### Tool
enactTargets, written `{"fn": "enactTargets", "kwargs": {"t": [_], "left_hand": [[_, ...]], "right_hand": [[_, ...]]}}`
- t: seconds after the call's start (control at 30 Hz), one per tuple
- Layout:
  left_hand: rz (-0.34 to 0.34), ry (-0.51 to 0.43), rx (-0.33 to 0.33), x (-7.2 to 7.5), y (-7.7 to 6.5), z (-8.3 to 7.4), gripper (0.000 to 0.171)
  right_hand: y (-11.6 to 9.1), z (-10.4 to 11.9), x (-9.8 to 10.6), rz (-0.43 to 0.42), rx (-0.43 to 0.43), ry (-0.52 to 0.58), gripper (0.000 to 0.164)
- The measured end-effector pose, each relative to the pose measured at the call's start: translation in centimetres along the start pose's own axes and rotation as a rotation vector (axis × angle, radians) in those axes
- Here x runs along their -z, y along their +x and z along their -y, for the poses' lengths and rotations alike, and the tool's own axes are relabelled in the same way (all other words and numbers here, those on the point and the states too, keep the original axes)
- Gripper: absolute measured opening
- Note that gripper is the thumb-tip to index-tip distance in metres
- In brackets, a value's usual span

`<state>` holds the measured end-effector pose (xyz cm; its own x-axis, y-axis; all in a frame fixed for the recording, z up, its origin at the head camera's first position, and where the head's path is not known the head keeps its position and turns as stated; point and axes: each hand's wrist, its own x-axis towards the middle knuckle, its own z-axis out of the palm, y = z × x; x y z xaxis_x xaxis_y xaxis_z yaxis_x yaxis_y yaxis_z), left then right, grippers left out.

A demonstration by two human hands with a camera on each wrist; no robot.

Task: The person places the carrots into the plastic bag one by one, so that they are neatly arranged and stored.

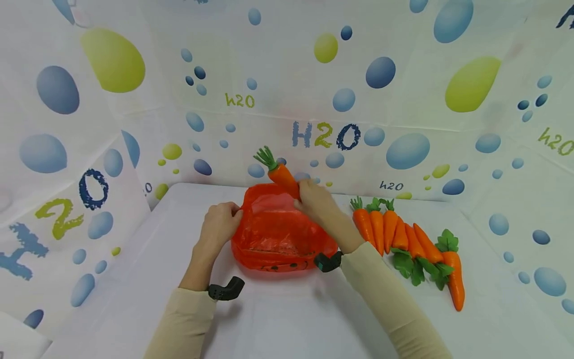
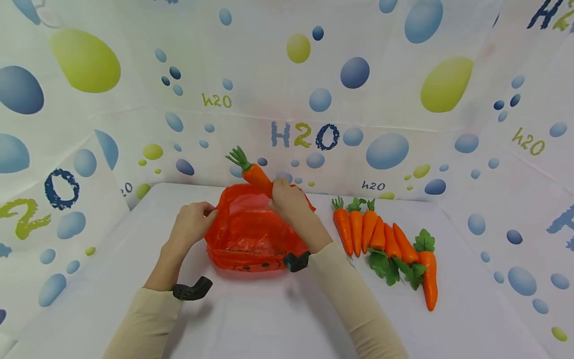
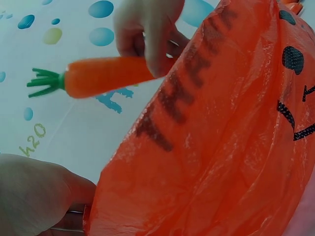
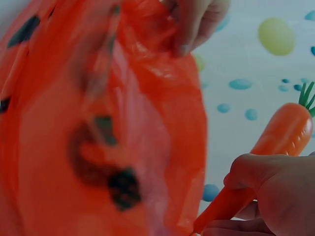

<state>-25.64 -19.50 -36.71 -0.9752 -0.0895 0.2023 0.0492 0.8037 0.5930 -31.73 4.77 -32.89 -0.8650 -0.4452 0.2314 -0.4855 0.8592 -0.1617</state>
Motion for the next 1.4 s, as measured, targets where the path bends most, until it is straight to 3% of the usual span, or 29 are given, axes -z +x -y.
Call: {"fn": "enactTargets", "kwargs": {"t": [0.23,0.57,1.0,1.4], "left_hand": [[-0.011,0.002,-0.009,-0.1,-0.1,0.0,0.031],[-0.029,-0.004,-0.014,-0.1,0.0,-0.1,0.03],[-0.017,0.0,-0.021,-0.1,0.0,-0.5,0.03],[-0.02,0.011,-0.024,0.0,0.0,-0.5,0.03]], "right_hand": [[0.5,-0.1,-1.7,0.216,-0.04,-0.083,0.039],[0.4,-0.7,-3.4,0.351,-0.041,-0.188,0.053],[0.8,-1.8,-4.7,0.355,-0.024,-0.269,0.036],[0.5,-1.6,-5.5,0.391,0.006,-0.351,0.036]]}}
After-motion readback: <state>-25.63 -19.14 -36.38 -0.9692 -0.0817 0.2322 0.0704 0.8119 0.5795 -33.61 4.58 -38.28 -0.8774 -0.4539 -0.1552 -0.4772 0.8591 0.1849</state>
